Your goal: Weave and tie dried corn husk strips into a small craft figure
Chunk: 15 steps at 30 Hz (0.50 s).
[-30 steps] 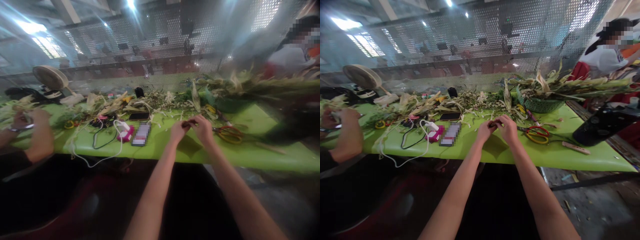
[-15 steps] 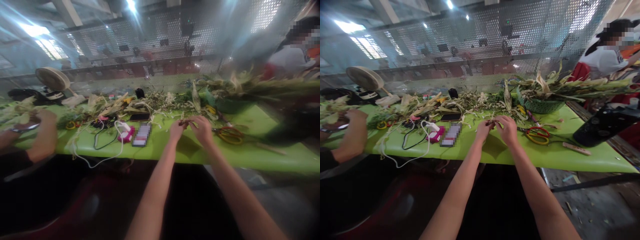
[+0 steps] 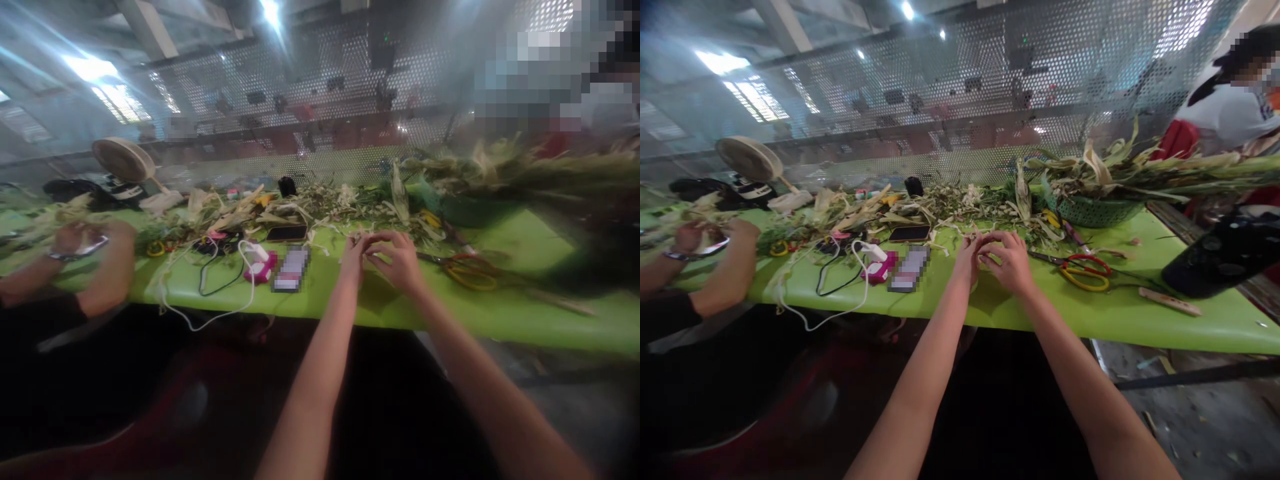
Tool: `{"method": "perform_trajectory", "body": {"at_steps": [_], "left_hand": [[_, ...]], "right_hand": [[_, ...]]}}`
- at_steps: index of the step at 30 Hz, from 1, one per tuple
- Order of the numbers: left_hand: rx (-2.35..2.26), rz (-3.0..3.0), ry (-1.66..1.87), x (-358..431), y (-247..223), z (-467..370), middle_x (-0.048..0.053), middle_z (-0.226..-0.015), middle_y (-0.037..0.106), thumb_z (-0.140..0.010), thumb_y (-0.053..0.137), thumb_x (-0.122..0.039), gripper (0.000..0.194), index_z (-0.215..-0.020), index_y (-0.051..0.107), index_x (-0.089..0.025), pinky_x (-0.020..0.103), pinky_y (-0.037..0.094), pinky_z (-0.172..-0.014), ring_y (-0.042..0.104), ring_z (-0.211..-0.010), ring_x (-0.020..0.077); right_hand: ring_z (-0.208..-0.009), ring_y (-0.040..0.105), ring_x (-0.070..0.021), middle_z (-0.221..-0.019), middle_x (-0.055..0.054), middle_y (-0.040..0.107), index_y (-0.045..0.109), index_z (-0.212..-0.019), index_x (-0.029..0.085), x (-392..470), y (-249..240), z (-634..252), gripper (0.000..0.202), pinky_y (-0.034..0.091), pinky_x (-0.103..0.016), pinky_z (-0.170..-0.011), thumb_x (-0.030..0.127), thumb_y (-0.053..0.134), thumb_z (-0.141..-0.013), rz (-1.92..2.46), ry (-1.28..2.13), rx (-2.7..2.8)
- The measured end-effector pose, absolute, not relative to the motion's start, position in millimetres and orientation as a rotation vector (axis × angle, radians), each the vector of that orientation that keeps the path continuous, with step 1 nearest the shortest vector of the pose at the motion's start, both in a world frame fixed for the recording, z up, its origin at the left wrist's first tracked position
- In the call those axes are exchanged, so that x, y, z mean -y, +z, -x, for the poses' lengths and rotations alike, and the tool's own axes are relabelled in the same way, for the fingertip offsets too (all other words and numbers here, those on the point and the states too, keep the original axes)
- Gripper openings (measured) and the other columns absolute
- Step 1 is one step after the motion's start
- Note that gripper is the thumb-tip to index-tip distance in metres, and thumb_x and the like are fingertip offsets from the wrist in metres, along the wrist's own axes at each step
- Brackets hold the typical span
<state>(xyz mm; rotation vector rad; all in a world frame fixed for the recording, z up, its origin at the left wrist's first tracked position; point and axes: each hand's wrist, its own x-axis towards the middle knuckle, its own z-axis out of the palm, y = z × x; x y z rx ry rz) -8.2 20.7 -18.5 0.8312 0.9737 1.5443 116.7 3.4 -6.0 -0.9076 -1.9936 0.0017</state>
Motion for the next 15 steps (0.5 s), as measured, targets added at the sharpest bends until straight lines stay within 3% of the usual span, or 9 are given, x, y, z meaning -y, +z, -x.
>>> {"method": "perform_trajectory", "body": {"at_steps": [8, 15], "left_hand": [[-0.852, -0.736, 1.396, -20.9, -17.3, 8.2, 0.012, -0.102, 0.072, -0.083, 0.059, -0.042, 0.032, -0.098, 0.062, -0.014, 0.028, 0.045, -0.073, 0.066, -0.095, 0.0191], [-0.812, -0.770, 1.364, -21.1, -20.2, 8.8, 0.010, -0.111, 0.072, -0.085, 0.060, -0.047, 0.037, -0.107, 0.066, -0.018, 0.029, 0.046, -0.075, 0.065, -0.099, 0.0191]], "right_hand": [[-0.108, 0.052, -0.0306, -0.119, -0.004, 0.068, 0.075, -0.092, 0.028, -4.2, -16.0, -115.9, 0.013, 0.039, -0.048, -0.090, 0.025, 0.064, -0.085, 1.086, -0.155, 1.950], [-0.108, 0.054, -0.0308, -0.121, -0.006, 0.066, 0.075, -0.091, 0.027, -11.5, -22.4, -116.4, 0.012, 0.040, -0.051, -0.094, 0.027, 0.069, -0.080, 1.129, -0.043, 1.803]]}}
